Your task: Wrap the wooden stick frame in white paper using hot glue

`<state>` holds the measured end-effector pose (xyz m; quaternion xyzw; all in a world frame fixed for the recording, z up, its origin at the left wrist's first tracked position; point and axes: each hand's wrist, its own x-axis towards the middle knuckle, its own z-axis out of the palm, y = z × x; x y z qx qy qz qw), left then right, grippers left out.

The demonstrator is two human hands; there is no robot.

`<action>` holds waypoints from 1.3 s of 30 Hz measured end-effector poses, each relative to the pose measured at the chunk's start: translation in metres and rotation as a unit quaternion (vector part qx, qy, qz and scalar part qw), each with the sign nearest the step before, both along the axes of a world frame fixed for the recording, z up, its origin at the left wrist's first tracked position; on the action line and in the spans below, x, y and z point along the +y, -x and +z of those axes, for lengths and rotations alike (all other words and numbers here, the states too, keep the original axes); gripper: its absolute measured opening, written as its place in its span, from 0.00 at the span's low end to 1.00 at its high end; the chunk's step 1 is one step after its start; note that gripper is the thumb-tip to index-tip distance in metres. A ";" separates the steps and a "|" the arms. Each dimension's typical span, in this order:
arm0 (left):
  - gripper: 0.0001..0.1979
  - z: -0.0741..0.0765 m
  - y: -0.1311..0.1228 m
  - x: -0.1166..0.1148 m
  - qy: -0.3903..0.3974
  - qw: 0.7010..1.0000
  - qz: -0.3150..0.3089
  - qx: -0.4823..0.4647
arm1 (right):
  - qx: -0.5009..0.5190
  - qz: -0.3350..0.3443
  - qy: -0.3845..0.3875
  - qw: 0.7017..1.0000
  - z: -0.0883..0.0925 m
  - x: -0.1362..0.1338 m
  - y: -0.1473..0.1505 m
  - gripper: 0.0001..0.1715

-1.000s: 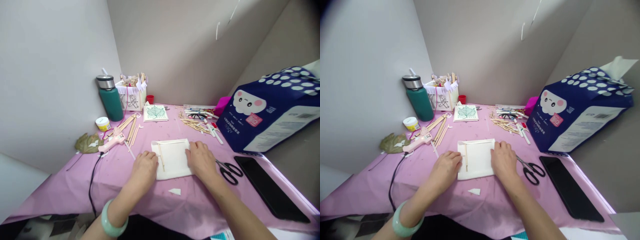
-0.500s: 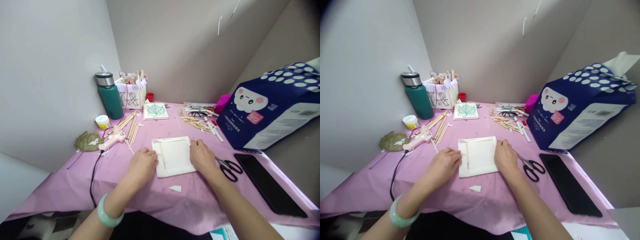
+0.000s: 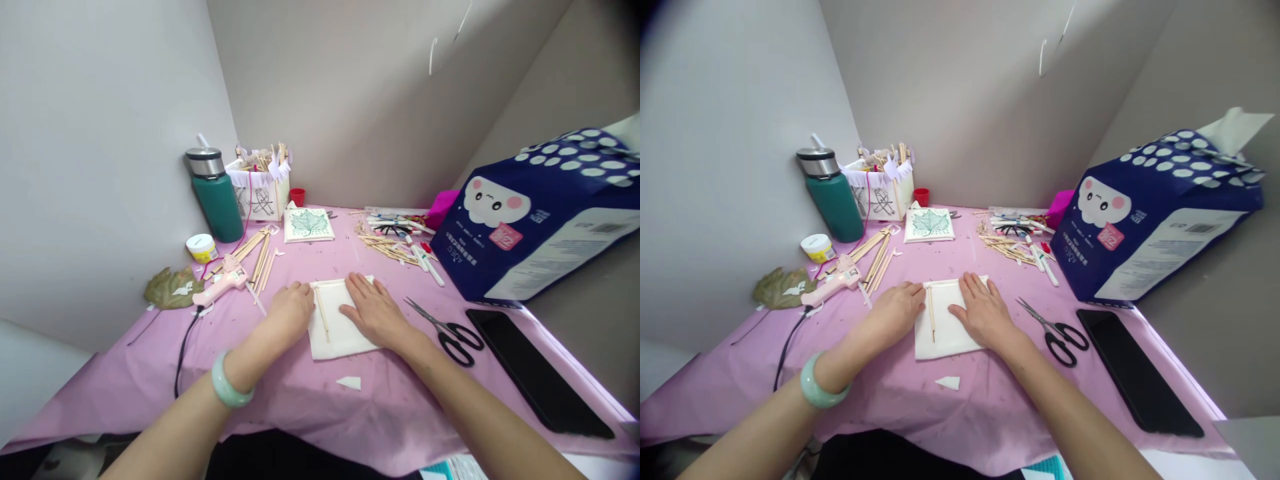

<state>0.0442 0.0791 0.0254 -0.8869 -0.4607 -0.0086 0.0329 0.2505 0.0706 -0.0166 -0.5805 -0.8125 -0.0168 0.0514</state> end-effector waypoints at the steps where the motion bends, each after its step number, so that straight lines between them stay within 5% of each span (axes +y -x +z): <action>1: 0.12 -0.001 0.000 -0.002 -0.004 1.000 -0.003 0.001 | 0.002 -0.006 0.001 1.000 -0.002 0.000 0.000 0.38; 10: 0.13 0.001 0.006 -0.006 -0.008 0.999 -0.002 -0.043 | 0.023 -0.005 0.021 0.999 0.008 -0.003 -0.005 0.39; 14: 0.19 -0.001 0.009 -0.029 -0.063 0.990 0.031 -0.119 | 0.046 -0.001 -0.010 0.999 0.016 -0.021 -0.013 0.38; 20: 0.22 -0.028 0.001 -0.071 -0.009 0.992 0.016 -0.122 | 0.036 -0.012 -0.010 0.999 0.003 -0.044 -0.015 0.38; 30: 0.19 -0.028 0.009 -0.084 -0.014 0.981 0.011 -0.191 | 0.054 -0.027 -0.054 0.997 -0.002 -0.071 -0.038 0.35; 34: 0.08 -0.027 0.013 -0.090 -0.041 0.949 0.078 -0.303 | 0.124 -0.040 -0.128 0.983 0.010 -0.098 -0.037 0.24; 39: 0.11 -0.020 0.000 -0.110 0.028 0.894 0.065 -0.442 | 0.219 0.066 -0.026 0.973 0.016 -0.133 0.006 0.10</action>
